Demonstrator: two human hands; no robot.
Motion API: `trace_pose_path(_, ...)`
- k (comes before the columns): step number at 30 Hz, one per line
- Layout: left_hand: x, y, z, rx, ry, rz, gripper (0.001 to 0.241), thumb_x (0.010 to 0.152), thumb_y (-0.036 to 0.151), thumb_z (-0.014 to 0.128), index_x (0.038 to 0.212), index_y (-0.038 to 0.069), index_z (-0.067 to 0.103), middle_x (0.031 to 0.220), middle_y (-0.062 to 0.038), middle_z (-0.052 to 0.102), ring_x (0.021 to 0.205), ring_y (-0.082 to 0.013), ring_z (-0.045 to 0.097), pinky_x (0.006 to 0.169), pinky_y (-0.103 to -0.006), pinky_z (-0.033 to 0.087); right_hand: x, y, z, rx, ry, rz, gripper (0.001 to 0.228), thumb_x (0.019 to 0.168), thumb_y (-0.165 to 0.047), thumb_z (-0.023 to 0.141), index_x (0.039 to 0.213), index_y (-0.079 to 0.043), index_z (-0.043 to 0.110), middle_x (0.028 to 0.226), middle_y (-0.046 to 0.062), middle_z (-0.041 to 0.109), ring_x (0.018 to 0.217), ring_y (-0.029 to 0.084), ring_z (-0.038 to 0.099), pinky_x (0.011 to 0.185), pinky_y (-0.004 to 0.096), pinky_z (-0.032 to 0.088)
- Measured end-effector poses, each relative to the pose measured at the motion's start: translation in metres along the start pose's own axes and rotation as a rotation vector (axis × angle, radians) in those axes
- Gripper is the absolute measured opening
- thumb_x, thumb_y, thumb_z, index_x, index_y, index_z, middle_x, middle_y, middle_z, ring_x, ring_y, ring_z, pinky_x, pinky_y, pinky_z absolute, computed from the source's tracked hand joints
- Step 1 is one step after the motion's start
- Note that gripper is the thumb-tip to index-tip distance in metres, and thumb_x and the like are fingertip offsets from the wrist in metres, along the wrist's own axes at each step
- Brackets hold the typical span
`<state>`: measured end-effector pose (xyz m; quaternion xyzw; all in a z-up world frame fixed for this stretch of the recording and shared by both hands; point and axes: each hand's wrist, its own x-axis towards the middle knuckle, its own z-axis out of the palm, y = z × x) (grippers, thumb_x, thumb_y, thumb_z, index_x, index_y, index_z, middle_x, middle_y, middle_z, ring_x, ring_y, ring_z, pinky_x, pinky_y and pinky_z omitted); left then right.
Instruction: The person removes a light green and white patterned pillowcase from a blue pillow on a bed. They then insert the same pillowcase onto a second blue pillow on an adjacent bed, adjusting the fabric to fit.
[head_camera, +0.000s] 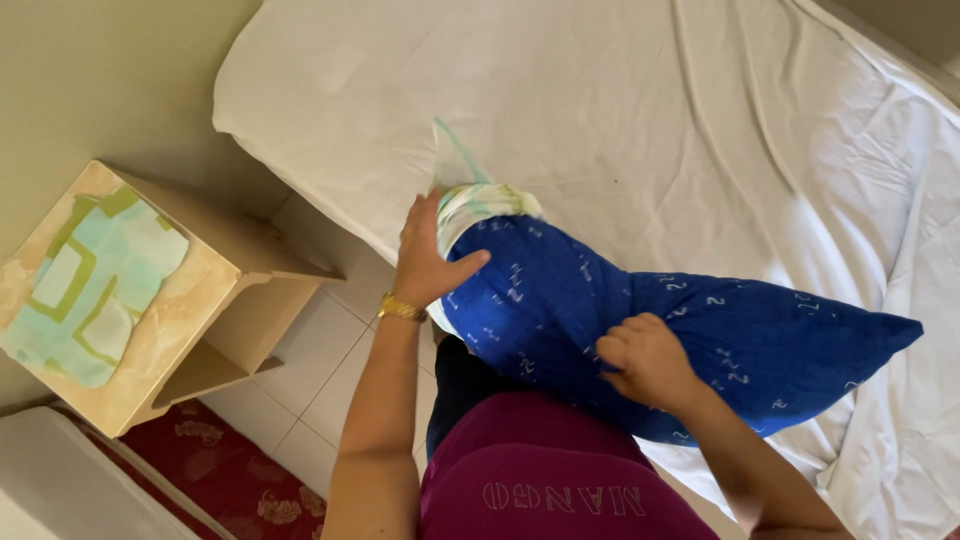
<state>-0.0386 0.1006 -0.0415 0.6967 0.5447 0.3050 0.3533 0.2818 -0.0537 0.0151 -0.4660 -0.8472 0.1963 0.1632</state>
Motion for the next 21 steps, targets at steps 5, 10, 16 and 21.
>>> trace_pose_path(5,0.016,-0.04,0.025,0.422,-0.041,-0.3,0.07,0.082,0.033,0.075,0.145,0.022,0.049,0.147,-0.023,0.046,0.131,-0.0446,0.046,0.106,-0.0554,0.04,-0.009,-0.023,0.001,0.016,-0.01,-0.132,0.023,0.057,-0.011,0.077,0.068,-0.013,0.056,0.07,0.006,0.057,0.074,0.029,0.058,0.071,0.043,0.045)
trace_pose_path(10,0.007,-0.21,0.005,0.913,0.112,-0.231,0.043,0.085,0.011,0.057,0.128,0.015,0.053,0.12,-0.012,0.06,0.108,-0.0285,0.059,0.085,-0.0412,0.051,-0.052,-0.012,-0.026,0.065,0.03,0.011,0.029,0.05,-0.01,0.078,0.07,-0.01,0.058,0.071,0.007,0.059,0.073,0.03,0.059,0.068,0.045,0.045)
trace_pose_path(16,-0.014,-0.174,-0.104,0.665,0.57,-0.402,0.043,0.083,0.003,0.074,0.123,0.004,0.06,0.117,-0.017,0.068,0.104,-0.0327,0.067,0.079,-0.0443,0.059,-0.173,0.084,-0.015,0.009,0.443,0.596,0.023,0.072,-0.005,0.08,0.088,-0.005,0.063,0.08,0.013,0.063,0.072,0.031,0.063,0.065,0.037,0.049)
trace_pose_path(21,-0.03,-0.082,-0.131,0.556,0.63,-0.061,0.044,0.083,-0.007,0.072,0.124,0.004,0.061,0.119,-0.016,0.069,0.108,-0.0325,0.068,0.088,-0.0434,0.059,-0.139,0.125,-0.027,-0.039,0.486,0.884,0.022,0.094,-0.017,0.081,0.098,-0.002,0.066,0.082,0.018,0.067,0.072,0.033,0.066,0.069,0.041,0.052)
